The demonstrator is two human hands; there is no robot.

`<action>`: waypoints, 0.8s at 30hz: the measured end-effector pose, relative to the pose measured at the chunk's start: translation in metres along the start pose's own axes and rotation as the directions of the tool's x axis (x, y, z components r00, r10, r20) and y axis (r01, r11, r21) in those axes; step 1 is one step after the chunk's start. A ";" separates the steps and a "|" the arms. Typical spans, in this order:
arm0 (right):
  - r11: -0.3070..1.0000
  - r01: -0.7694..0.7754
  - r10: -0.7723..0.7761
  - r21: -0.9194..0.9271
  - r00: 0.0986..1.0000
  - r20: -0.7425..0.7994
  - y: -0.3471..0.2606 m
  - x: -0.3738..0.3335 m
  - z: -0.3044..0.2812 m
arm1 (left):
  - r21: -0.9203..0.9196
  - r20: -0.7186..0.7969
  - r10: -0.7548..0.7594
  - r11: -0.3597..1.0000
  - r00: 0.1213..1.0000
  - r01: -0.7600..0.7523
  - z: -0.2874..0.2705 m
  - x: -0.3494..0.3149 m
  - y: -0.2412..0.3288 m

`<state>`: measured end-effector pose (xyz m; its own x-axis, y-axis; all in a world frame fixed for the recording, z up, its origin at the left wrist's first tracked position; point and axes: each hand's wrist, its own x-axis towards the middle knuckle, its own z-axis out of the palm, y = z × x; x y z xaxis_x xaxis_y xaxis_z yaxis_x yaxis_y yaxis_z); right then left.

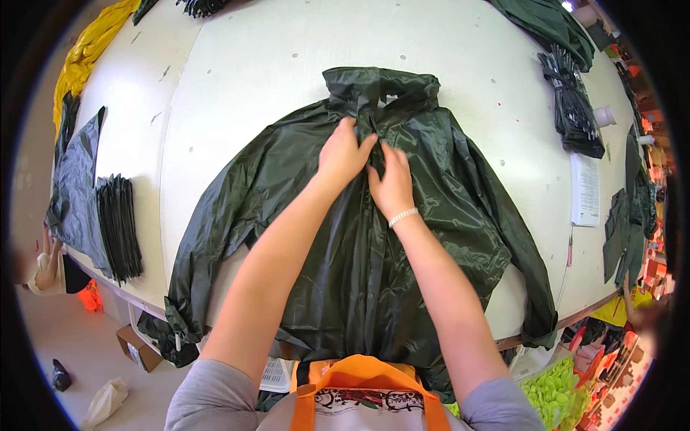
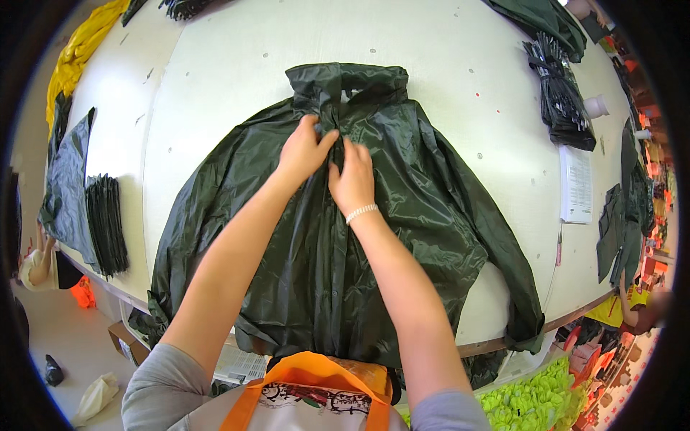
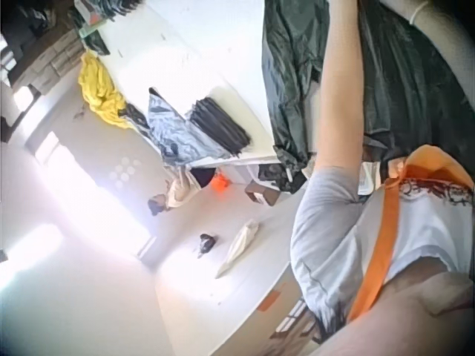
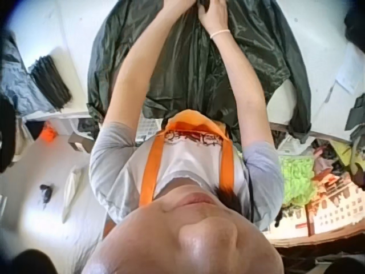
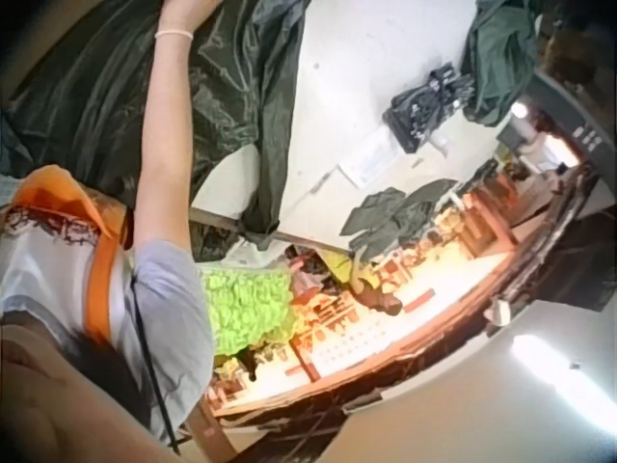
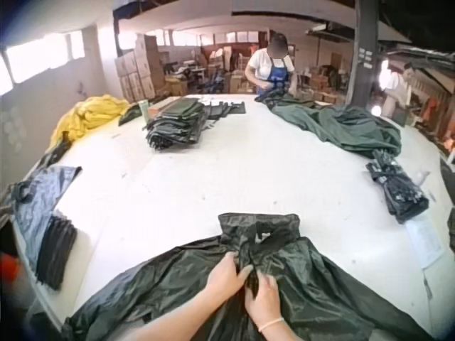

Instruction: The person folds a dark green raincoat on a white table. They smooth the fabric, fold the sleeves inward, fold the body in half, and then fold it into a compact rectangle.

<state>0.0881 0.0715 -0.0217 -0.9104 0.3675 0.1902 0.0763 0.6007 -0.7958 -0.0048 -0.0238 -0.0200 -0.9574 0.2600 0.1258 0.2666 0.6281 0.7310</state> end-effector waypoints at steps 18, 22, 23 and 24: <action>0.854 -0.447 0.448 0.266 0.892 0.060 -0.013 -0.081 -0.025 | 0.001 0.600 -0.263 0.945 0.756 0.328 -0.043 -0.083 0.011; 0.854 -0.383 0.402 0.352 0.915 0.022 -0.020 -0.081 -0.017 | -0.331 0.672 -0.135 0.825 0.728 0.458 -0.042 -0.093 0.023; 0.875 -0.382 0.389 0.298 0.920 0.036 -0.023 -0.079 -0.019 | -0.334 0.582 -0.108 0.872 0.806 0.358 -0.037 -0.095 0.023; 0.863 -0.400 0.407 0.309 0.912 0.047 -0.024 -0.081 -0.017 | -0.237 0.524 -0.151 0.919 0.838 0.314 -0.037 -0.097 0.021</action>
<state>0.1673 0.0393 -0.0080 -0.8185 0.5466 -0.1771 0.3048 0.1517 -0.9403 0.0900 -0.0631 0.0079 -0.7849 0.5068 -0.3564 -0.0823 0.4849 0.8707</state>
